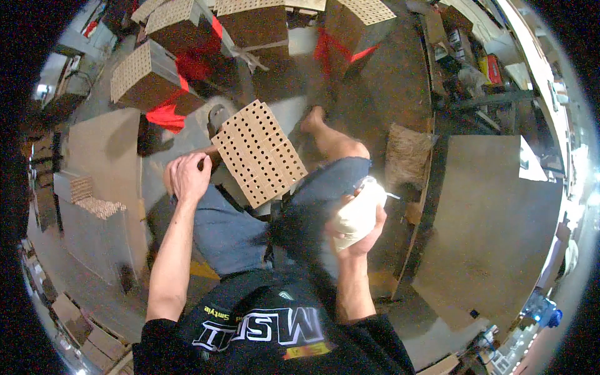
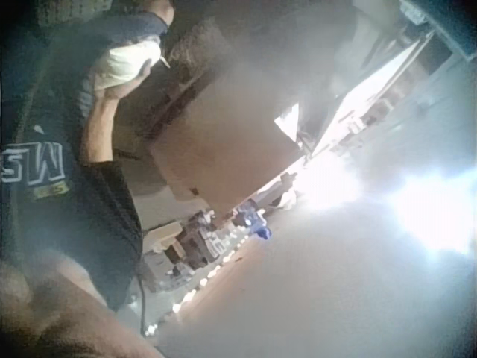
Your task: The person picks up wooden pegs from a bag and inserts them into the holes of a wooden grid block by hand.
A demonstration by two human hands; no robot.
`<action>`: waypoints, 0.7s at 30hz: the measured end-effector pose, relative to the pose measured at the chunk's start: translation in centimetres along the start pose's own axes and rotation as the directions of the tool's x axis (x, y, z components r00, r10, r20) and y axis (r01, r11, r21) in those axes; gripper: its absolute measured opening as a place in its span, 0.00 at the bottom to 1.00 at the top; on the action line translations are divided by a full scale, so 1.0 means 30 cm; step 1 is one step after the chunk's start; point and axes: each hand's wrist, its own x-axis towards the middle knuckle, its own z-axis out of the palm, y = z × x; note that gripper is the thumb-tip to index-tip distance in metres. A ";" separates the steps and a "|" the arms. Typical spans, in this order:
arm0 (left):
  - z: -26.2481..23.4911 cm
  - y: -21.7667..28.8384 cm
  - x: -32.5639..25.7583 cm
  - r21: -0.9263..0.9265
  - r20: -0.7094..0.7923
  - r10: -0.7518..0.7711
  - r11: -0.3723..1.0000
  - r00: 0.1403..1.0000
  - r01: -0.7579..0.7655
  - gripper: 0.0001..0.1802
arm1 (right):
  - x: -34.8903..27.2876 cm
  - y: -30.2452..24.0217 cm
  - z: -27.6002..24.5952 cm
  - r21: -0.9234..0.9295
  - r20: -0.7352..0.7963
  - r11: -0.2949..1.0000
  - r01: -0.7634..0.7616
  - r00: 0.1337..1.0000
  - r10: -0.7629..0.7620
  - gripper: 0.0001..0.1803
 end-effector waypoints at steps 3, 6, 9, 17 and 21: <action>-0.040 0.042 -0.036 -0.345 -0.205 -0.017 0.937 0.979 -0.056 0.05 | -0.017 0.010 -0.012 0.083 0.087 0.996 -0.041 0.996 0.034 0.27; -0.128 0.154 -0.181 -0.612 -0.160 0.007 0.784 0.987 -0.105 0.07 | -0.036 0.029 -0.041 0.036 -0.013 0.999 -0.016 1.000 0.016 0.29; -0.190 0.340 -0.358 -0.734 0.082 0.308 0.662 0.948 -0.151 0.07 | -0.045 0.082 -0.031 -0.023 -0.023 1.000 -0.012 1.000 0.011 0.31; -0.244 0.688 -0.426 -0.863 0.099 0.414 0.489 0.905 -0.129 0.28 | -0.052 0.173 0.031 -0.002 0.159 1.000 -0.026 0.987 0.026 0.43; -0.314 0.680 -0.435 -0.851 -0.014 0.453 0.463 0.891 -0.249 0.12 | -0.045 0.156 0.047 -0.193 0.301 0.981 0.038 0.953 0.023 0.49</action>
